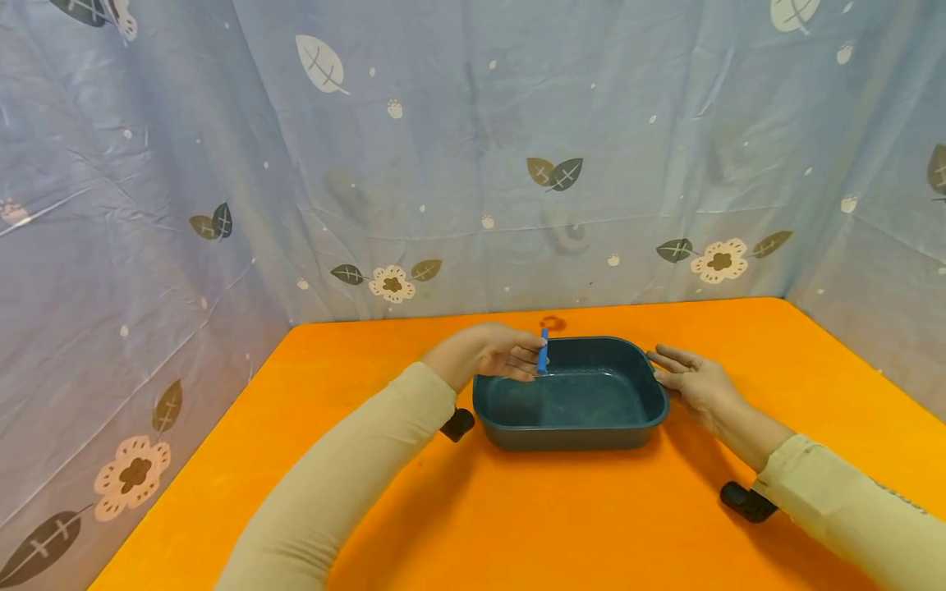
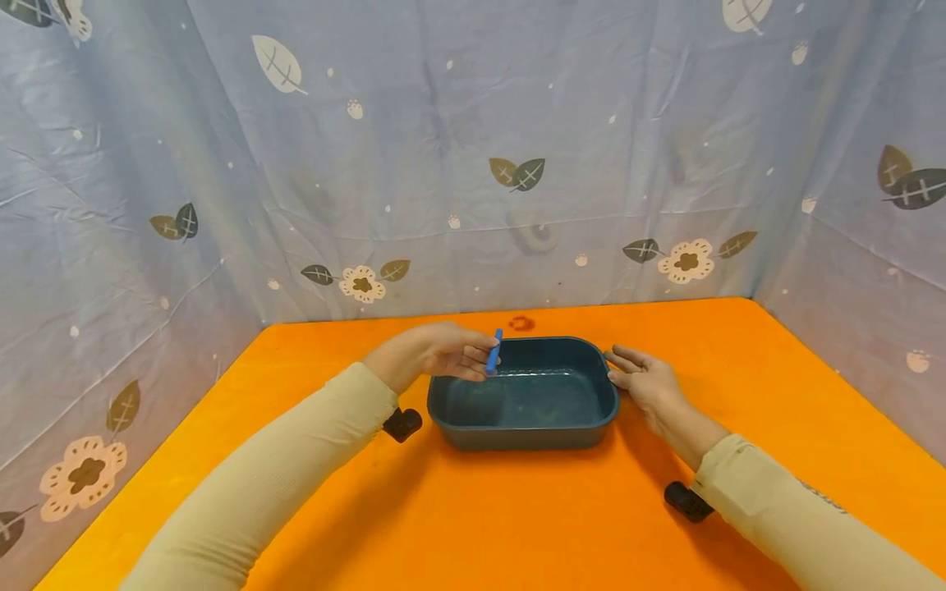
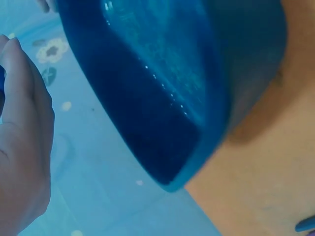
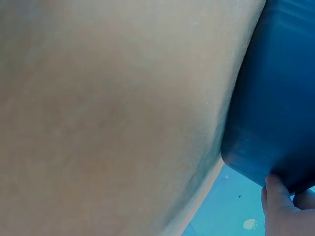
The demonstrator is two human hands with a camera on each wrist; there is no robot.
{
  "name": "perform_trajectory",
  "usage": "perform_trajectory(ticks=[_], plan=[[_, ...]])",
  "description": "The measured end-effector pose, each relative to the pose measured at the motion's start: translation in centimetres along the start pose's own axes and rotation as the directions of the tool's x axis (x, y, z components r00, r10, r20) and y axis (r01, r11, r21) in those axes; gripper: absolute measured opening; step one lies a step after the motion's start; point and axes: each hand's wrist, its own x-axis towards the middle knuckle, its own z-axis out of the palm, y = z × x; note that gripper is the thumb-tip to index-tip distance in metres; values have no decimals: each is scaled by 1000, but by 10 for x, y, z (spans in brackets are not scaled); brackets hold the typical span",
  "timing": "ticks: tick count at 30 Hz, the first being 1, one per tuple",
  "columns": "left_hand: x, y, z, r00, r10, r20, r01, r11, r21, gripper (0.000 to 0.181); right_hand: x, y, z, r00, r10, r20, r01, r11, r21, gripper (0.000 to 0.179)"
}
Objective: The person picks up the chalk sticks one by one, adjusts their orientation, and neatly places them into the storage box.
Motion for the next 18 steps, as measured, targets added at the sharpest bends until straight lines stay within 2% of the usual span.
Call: perform_trajectory(ticks=[9,15,18], plan=[[15,5,13,1000,-16,-7,16,1000,5,35,1,2,0,1000,-5,-10,5,1000,-5,63],[23,9,17,999,-32,-8,32,999,38,19,1,2,1,1000,-5,-15,5,1000,5,63],[27,10,19,1000,-29,-5,29,998,50,18,1,1,0,1000,-4,-15,4,1000,-1,63]])
